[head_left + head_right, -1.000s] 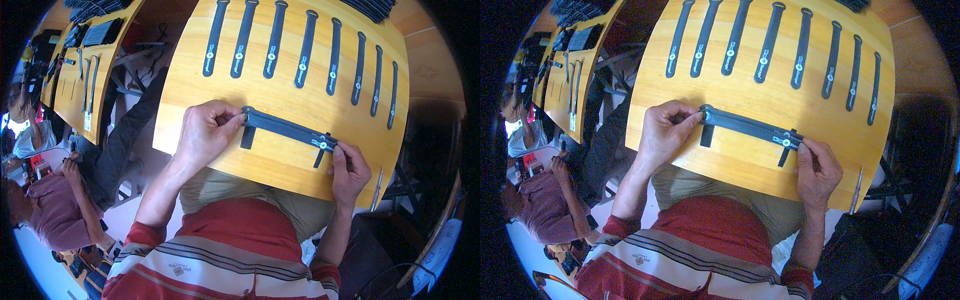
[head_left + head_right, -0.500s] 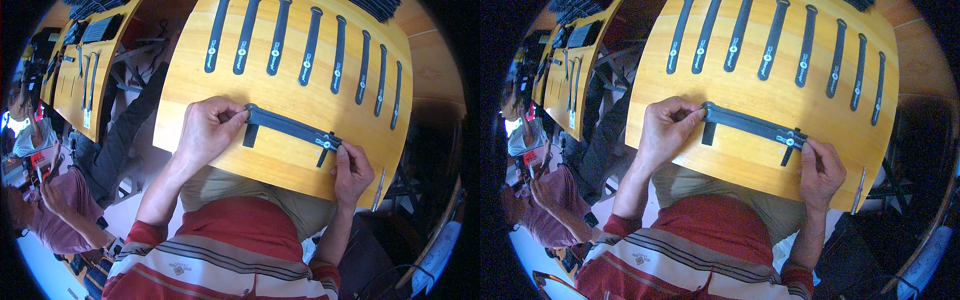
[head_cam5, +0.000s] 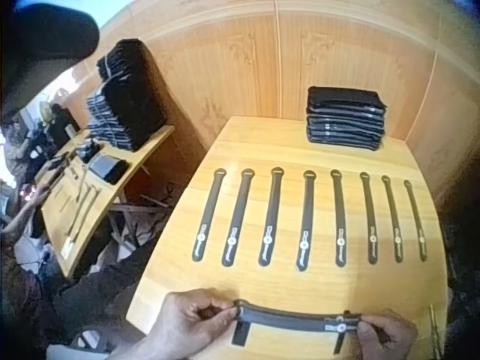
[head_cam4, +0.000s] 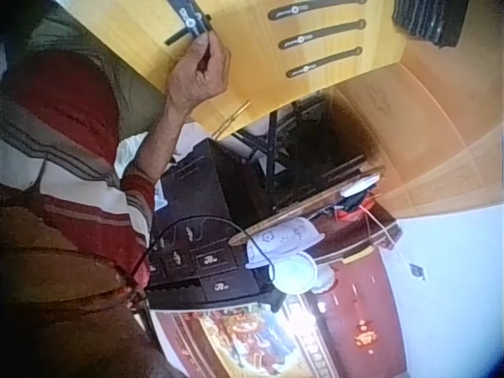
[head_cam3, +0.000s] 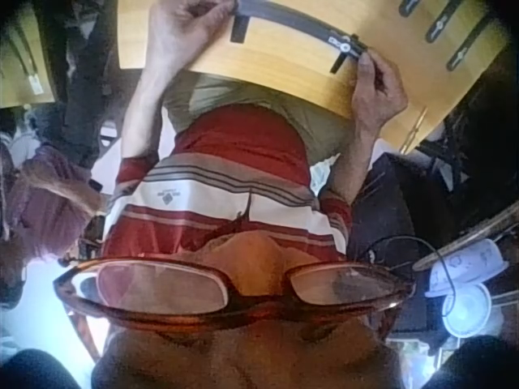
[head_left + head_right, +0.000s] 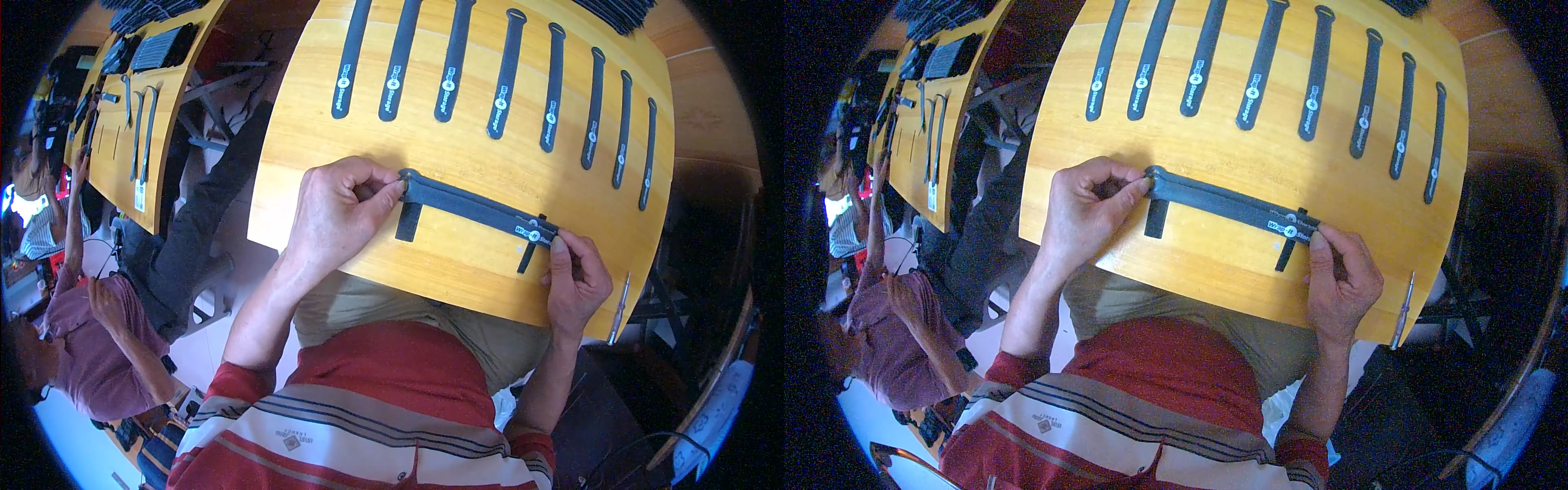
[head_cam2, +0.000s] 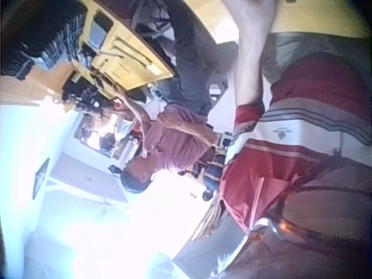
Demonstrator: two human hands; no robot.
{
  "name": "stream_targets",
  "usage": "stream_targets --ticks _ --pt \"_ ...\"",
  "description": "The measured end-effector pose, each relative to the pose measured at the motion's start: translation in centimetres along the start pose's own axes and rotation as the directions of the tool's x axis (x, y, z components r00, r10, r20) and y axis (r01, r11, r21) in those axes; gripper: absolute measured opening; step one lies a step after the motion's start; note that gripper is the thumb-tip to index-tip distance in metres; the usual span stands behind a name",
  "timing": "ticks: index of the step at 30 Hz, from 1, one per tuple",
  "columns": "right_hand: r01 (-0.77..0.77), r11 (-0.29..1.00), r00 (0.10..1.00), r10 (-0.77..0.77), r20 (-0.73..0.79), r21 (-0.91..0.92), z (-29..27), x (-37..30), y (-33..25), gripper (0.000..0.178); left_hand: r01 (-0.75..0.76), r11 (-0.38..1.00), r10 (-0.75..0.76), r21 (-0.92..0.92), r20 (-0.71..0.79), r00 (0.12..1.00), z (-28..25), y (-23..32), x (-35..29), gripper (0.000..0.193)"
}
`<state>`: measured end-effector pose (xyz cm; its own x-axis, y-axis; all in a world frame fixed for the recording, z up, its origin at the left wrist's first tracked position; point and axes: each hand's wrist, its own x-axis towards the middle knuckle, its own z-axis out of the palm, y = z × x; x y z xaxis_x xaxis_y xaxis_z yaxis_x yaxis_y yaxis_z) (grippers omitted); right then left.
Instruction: Applying adhesive labels and strips to leather straps using a pointed tool for alignment.
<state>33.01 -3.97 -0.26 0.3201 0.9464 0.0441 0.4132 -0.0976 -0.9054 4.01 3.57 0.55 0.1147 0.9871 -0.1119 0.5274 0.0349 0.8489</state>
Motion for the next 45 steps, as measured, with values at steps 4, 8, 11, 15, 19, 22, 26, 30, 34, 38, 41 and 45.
stream_targets --ticks 4,8,11,15,19,22,26,30,34,38,41,45 --pt "0.016 0.998 1.0 -0.017 -0.01 -0.068 -0.2 0.0 0.7 0.007 -0.023 0.999 0.023 0.03 -0.011 1.0 0.2 0.2 -0.1 0.007" --pt "0.05 0.996 0.998 -0.054 -0.045 -0.079 0.0 0.1 0.9 0.008 0.031 0.999 -0.031 -0.023 -0.005 1.0 0.2 0.6 0.0 0.006" --pt "0.021 0.995 0.999 -0.025 -0.038 -0.095 0.0 0.0 0.7 0.008 0.066 0.995 -0.066 -0.074 0.006 0.998 0.2 0.5 -0.1 0.006" --pt "0.009 0.997 0.999 -0.011 -0.032 -0.08 0.2 0.0 0.2 0.008 0.06 0.998 -0.061 -0.03 -0.002 0.998 0.2 0.4 -0.1 0.008" --pt "0.008 0.998 1.0 -0.009 -0.024 -0.058 0.3 0.1 -0.1 0.008 0.075 0.997 -0.075 -0.017 -0.006 0.997 0.1 0.3 -0.1 0.009" --pt "0.02 0.993 0.999 -0.024 -0.032 -0.116 0.3 0.0 0.0 0.009 0.055 0.998 -0.055 -0.038 0.01 0.998 0.1 0.5 0.0 0.009" --pt "0.036 0.989 0.999 -0.04 -0.026 -0.141 0.2 0.0 0.2 0.009 0.084 0.996 -0.083 -0.034 0.02 0.996 0.1 0.8 -0.1 0.01" --pt "0.064 0.987 0.997 -0.07 -0.033 -0.144 0.2 0.2 0.3 0.008 0.056 0.998 -0.056 -0.027 0.001 0.998 0.2 0.7 0.0 0.008" --pt "0.065 0.986 0.996 -0.073 -0.044 -0.156 -0.2 0.0 0.6 0.008 0.083 0.994 -0.082 -0.072 0.014 0.997 0.5 0.6 0.1 0.006" --pt "0.064 0.987 0.997 -0.071 -0.042 -0.147 0.2 0.1 0.8 0.008 0.107 0.994 -0.107 -0.037 0.0 0.994 0.3 0.9 -0.1 0.005" --pt "0.075 0.991 0.996 -0.081 -0.047 -0.115 0.5 0.3 0.1 0.007 0.11 0.994 -0.111 -0.016 -0.004 0.994 0.1 0.9 0.0 0.006" --pt "0.109 0.98 0.993 -0.116 -0.034 -0.168 0.3 0.2 0.2 0.008 0.129 0.991 -0.129 0.026 0.004 0.992 0.2 1.4 0.1 0.006"
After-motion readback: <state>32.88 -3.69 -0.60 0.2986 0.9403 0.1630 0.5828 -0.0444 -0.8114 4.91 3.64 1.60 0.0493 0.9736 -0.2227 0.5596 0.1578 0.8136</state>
